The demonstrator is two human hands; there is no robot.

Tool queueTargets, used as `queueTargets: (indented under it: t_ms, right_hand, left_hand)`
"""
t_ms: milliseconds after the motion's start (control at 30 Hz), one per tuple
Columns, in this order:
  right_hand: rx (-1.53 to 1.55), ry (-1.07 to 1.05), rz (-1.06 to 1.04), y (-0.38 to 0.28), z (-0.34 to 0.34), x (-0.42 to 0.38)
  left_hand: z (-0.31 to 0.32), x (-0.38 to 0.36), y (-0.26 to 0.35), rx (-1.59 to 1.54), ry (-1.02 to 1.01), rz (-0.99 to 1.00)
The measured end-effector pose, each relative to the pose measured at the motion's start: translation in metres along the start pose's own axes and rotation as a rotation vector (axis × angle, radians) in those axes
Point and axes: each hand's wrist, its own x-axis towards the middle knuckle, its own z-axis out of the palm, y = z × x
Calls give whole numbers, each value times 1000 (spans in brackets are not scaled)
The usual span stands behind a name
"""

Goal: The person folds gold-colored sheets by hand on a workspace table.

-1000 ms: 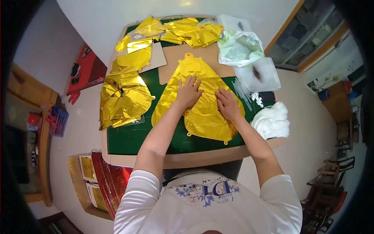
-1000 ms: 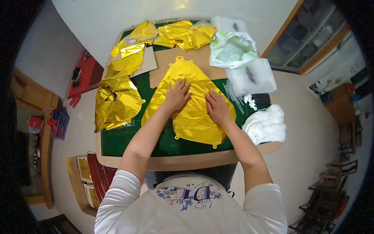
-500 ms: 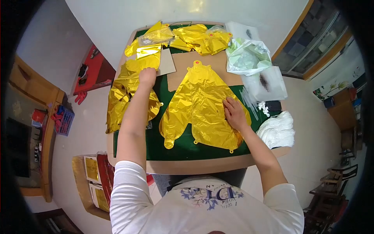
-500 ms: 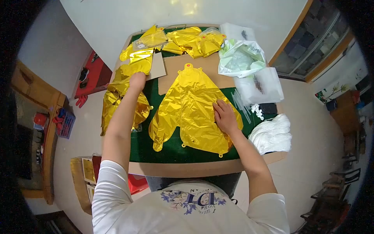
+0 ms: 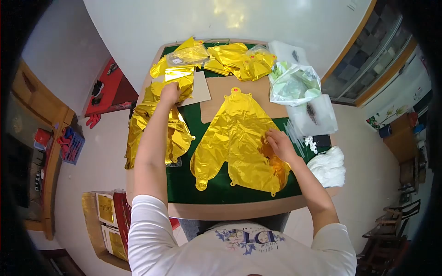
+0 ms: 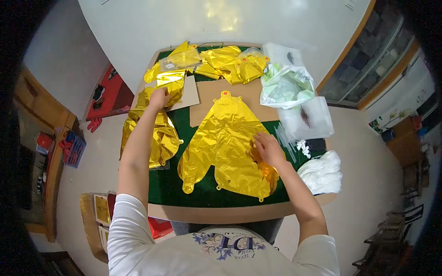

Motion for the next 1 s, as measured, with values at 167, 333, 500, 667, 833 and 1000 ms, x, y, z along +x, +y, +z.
queueTargets:
  t_ms: [167, 333, 500, 667, 833, 1000]
  right_hand:
    - [35, 36, -184, -48, 4, 54]
    - [25, 29, -416, -93, 55, 126]
    - [43, 128, -574, -114, 114, 189]
    - [-41, 35, -506, -129, 130, 210]
    - [-194, -139, -423, -130, 145, 221]
    - [-157, -160, -405, -134, 141, 221]
  left_hand:
    - [14, 6, -11, -205, 114, -97]
    - [-2, -6, -10, -409, 11, 41]
    - [4, -12, -13, -222, 28, 192]
    - [3, -14, -14, -332, 67, 244]
    - [2, -10, -16, -470, 55, 72]
    - [0, -9, -18, -487, 8, 75]
